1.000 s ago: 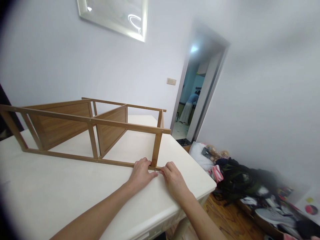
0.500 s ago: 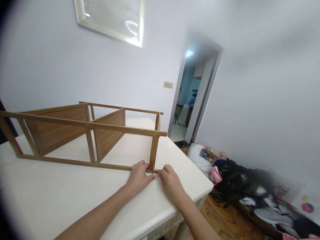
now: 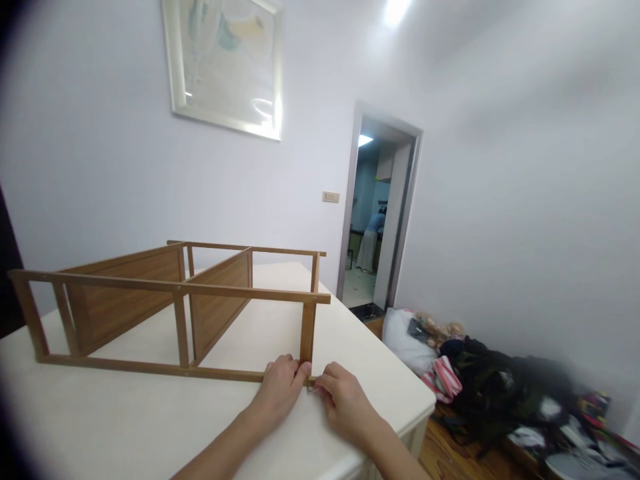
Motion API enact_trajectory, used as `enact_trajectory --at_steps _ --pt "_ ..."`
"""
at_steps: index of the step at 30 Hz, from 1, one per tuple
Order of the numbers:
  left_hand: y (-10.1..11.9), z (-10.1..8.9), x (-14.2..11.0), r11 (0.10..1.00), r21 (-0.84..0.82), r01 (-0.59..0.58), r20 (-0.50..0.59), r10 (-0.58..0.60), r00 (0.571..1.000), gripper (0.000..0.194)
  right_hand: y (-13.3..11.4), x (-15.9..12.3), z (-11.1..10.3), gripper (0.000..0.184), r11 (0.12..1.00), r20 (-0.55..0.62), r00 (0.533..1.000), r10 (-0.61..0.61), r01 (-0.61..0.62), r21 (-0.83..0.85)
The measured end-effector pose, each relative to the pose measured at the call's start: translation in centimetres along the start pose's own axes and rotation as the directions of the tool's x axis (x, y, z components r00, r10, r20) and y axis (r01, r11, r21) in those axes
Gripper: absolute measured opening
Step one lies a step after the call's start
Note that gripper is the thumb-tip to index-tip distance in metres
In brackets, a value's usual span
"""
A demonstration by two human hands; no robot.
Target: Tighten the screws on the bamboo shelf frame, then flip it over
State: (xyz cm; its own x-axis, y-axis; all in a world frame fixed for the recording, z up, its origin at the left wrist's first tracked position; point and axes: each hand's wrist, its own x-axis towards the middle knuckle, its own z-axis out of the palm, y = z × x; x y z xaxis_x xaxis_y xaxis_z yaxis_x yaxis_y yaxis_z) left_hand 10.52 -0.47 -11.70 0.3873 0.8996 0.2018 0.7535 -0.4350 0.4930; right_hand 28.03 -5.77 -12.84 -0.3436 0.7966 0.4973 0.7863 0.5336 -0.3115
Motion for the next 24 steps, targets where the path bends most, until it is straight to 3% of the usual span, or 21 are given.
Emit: enact_trajectory --at_steps 4,9,13,16,19,21,22,24 --pt "0.3 -0.5 -0.2 0.998 0.056 -0.023 0.002 0.023 1.000 0.057 -0.7 0.2 -0.4 0.028 0.998 0.026 0.999 -0.032 0.034 -0.059" --pt "0.4 -0.9 -0.6 0.991 0.129 -0.039 -0.028 0.043 0.999 0.055 -1.3 0.0 -1.0 0.029 0.999 0.037 0.998 -0.043 0.043 -0.014" --pt "0.7 -1.7 -0.8 0.964 0.247 -0.098 -0.158 0.140 0.977 0.051 -1.5 0.0 -2.4 0.025 0.998 -0.055 0.997 -0.062 0.064 0.021" --pt "1.5 -3.2 -1.0 0.927 0.309 -0.215 -0.360 0.323 0.875 0.043 -1.8 0.7 -4.6 0.022 0.998 -0.222 0.974 -0.046 0.054 0.029" --pt "3.0 -5.4 -1.1 0.884 0.318 -0.344 -0.549 0.467 0.693 0.030 -2.2 2.0 -7.0 0.019 0.998 -0.357 0.932 -0.065 0.068 -0.007" --pt "4.1 -7.1 -0.9 0.873 0.295 -0.389 -0.645 0.482 0.592 0.018 -2.7 3.0 -8.3 0.018 0.995 -0.407 0.908 -0.100 0.088 -0.048" --pt "4.6 -7.9 -0.7 0.875 0.275 -0.398 -0.681 0.469 0.563 0.014 -3.0 3.6 -8.9 0.018 0.993 -0.423 0.898 -0.120 0.100 -0.069" --pt "5.5 -9.1 -0.1 0.888 0.229 -0.399 -0.716 0.431 0.549 0.021 -3.5 4.7 -9.7 0.017 0.987 -0.450 0.880 -0.155 0.121 -0.103"
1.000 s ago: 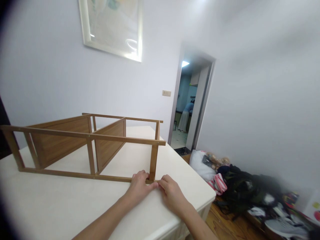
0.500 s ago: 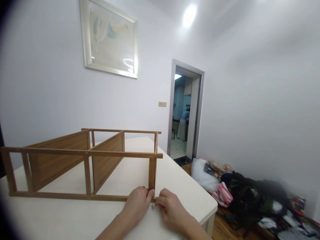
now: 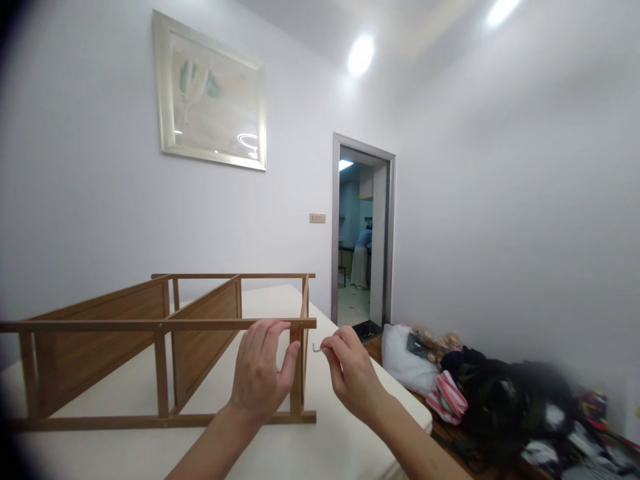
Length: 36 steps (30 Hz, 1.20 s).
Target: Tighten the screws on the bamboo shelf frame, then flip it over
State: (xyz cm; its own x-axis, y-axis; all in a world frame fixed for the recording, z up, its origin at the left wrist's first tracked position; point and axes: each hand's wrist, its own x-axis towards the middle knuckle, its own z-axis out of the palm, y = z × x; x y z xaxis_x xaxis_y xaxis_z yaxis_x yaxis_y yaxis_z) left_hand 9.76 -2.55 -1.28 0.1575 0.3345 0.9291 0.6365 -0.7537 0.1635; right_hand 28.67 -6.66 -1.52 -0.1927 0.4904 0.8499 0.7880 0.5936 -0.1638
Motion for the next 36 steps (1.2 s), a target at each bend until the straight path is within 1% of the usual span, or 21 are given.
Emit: enact_trajectory --at_steps 2,4,6,9,21,24,30,36 --pt "0.0 0.1 1.1 0.999 -0.025 0.032 0.024 -0.031 0.999 0.030 -0.3 1.3 -0.1 0.017 0.999 -0.027 0.999 -0.028 0.028 -0.017" --pt "-0.1 0.4 1.7 0.998 -0.047 0.048 0.072 -0.045 0.996 0.035 -0.5 2.4 -0.2 0.017 0.998 -0.043 0.998 -0.054 0.053 -0.034" --pt "-0.2 0.8 1.8 0.997 -0.065 0.050 0.110 -0.043 0.993 0.035 -0.7 3.2 -0.2 0.018 0.996 -0.044 0.996 -0.077 0.075 -0.052" --pt "-0.4 1.3 1.6 0.995 -0.091 0.047 0.128 -0.036 0.991 0.028 -0.9 3.8 -0.2 0.020 0.992 -0.024 0.994 -0.104 0.101 -0.078" --pt "-0.9 1.8 1.5 0.989 -0.138 0.061 0.079 -0.051 0.996 0.021 -0.8 4.6 0.2 0.022 0.981 0.038 0.988 -0.149 0.153 -0.121" --pt "-0.8 1.8 1.5 0.986 -0.150 0.069 0.075 -0.058 0.996 0.020 -1.0 4.8 0.1 0.021 0.974 0.054 0.985 -0.162 0.168 -0.154" --pt "-0.7 1.7 1.8 0.974 -0.216 0.075 0.036 -0.068 0.997 0.015 -1.6 5.6 -0.2 0.024 0.953 0.116 0.977 -0.179 0.201 -0.225" --pt "-0.6 1.9 1.9 0.967 -0.246 0.070 0.000 -0.072 0.997 0.015 -1.9 6.5 -0.8 0.023 0.956 0.172 0.973 -0.156 0.192 -0.221"
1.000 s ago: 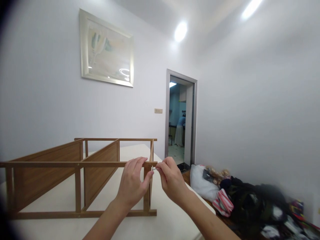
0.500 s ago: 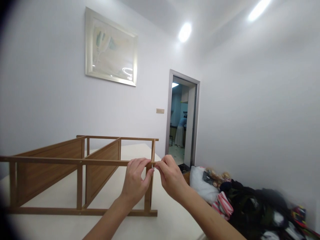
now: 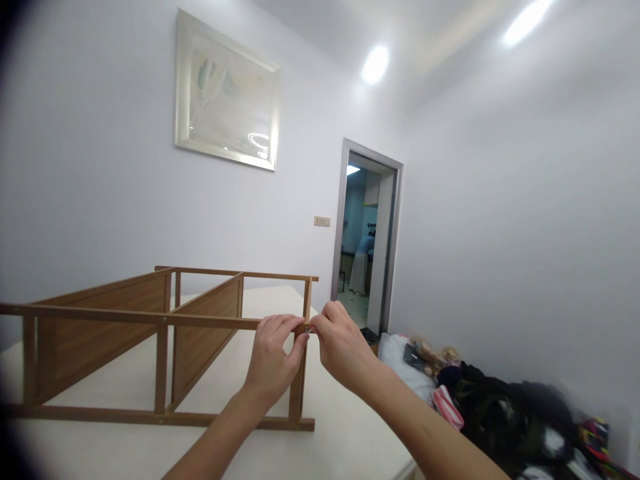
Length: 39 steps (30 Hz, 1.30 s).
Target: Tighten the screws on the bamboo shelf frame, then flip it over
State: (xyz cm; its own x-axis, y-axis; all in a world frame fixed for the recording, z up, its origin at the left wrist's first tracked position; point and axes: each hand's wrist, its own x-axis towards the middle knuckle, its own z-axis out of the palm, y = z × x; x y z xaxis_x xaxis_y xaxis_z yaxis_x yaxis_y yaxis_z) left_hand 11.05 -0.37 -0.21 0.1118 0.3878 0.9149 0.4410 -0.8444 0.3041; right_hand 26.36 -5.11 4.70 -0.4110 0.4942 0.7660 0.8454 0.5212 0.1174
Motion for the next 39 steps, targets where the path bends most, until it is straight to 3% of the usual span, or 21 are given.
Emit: enact_trajectory --at_steps 14,26,35,39 --pt "0.0 -0.2 0.2 1.000 -0.004 0.017 0.004 -0.017 1.000 0.015 0.1 1.3 -1.5 0.022 0.996 0.178 0.980 0.085 -0.087 0.003" --pt "-0.2 0.0 0.1 0.999 0.007 0.048 0.019 -0.048 0.999 0.015 0.8 0.5 -0.8 0.023 0.996 0.093 0.995 0.047 -0.054 0.066" --pt "-0.2 0.1 0.1 0.999 0.025 0.034 0.001 -0.034 0.999 0.017 0.8 -1.5 0.0 0.026 0.958 0.079 0.988 -0.134 0.150 -0.246" --pt "-0.4 0.2 0.0 0.999 0.025 0.033 0.011 -0.033 0.999 0.017 0.5 -2.4 0.6 0.027 0.917 0.037 0.985 -0.171 0.173 -0.359"
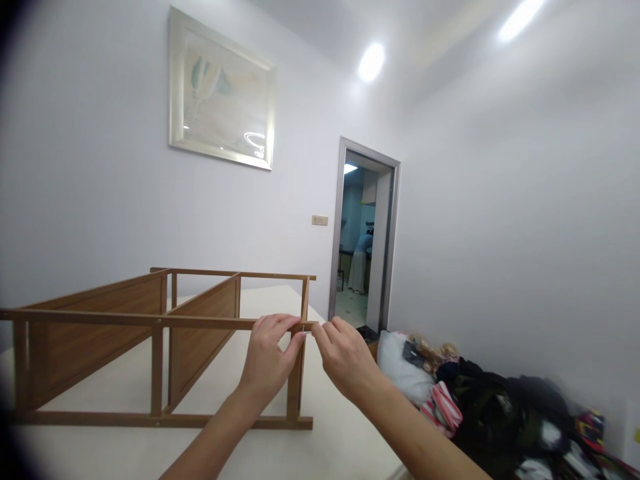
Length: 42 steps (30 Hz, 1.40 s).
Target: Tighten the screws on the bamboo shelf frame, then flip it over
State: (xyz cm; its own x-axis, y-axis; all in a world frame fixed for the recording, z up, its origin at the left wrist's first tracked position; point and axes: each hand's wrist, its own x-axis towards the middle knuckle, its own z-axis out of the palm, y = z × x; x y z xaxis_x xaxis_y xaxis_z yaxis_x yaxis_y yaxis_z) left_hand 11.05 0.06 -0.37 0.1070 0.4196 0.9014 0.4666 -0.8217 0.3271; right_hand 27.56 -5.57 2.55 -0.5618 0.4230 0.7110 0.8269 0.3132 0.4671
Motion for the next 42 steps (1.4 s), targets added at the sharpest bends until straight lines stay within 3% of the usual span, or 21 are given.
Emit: enact_trajectory --at_steps 6,17,22,25,28,31,36,39,42 --pt "0.0 -0.1 0.0 1.000 0.007 0.001 0.009 -0.001 1.000 0.018 -0.6 0.0 0.0 0.034 0.998 0.025 0.998 0.062 -0.062 -0.005" --pt "0.0 -0.7 -0.1 1.000 -0.014 -0.023 0.052 0.024 0.998 0.022 0.1 0.2 0.4 0.025 0.960 0.067 0.985 0.156 -0.167 0.225" --pt "0.1 -2.6 -1.6 0.995 -0.021 -0.097 0.029 0.098 0.995 0.033 0.7 0.8 -0.4 0.027 0.904 0.059 0.992 0.115 -0.130 0.406" --pt "-0.5 -4.7 -3.9 0.989 0.004 -0.149 0.120 0.147 0.982 0.034 0.3 1.2 0.1 0.020 0.848 0.014 0.996 0.085 -0.080 0.525" --pt "-1.3 -7.5 -7.4 0.993 0.062 -0.105 0.235 0.088 0.968 0.025 -2.8 1.1 1.2 0.016 0.810 -0.033 0.997 0.067 -0.035 0.585" --pt "-2.2 -10.8 -11.3 0.980 0.196 0.036 0.324 -0.099 0.941 0.022 -8.8 -0.2 2.9 0.021 0.768 0.032 0.999 0.020 -0.035 0.640" --pt "-4.4 -16.6 -16.0 0.840 0.407 0.359 0.340 -0.504 0.794 0.031 -18.5 -2.8 5.9 0.023 0.653 0.171 0.985 0.024 -0.145 0.743" --pt "-5.4 -19.0 -17.7 0.764 0.453 0.459 0.304 -0.616 0.726 0.031 -21.2 -3.8 6.5 0.026 0.561 0.256 0.966 0.040 -0.234 0.794" --pt "-5.5 -19.7 -19.1 0.770 0.445 0.457 0.360 -0.621 0.696 0.029 -22.2 -4.5 6.7 0.027 0.515 0.321 0.947 0.026 -0.288 0.807"
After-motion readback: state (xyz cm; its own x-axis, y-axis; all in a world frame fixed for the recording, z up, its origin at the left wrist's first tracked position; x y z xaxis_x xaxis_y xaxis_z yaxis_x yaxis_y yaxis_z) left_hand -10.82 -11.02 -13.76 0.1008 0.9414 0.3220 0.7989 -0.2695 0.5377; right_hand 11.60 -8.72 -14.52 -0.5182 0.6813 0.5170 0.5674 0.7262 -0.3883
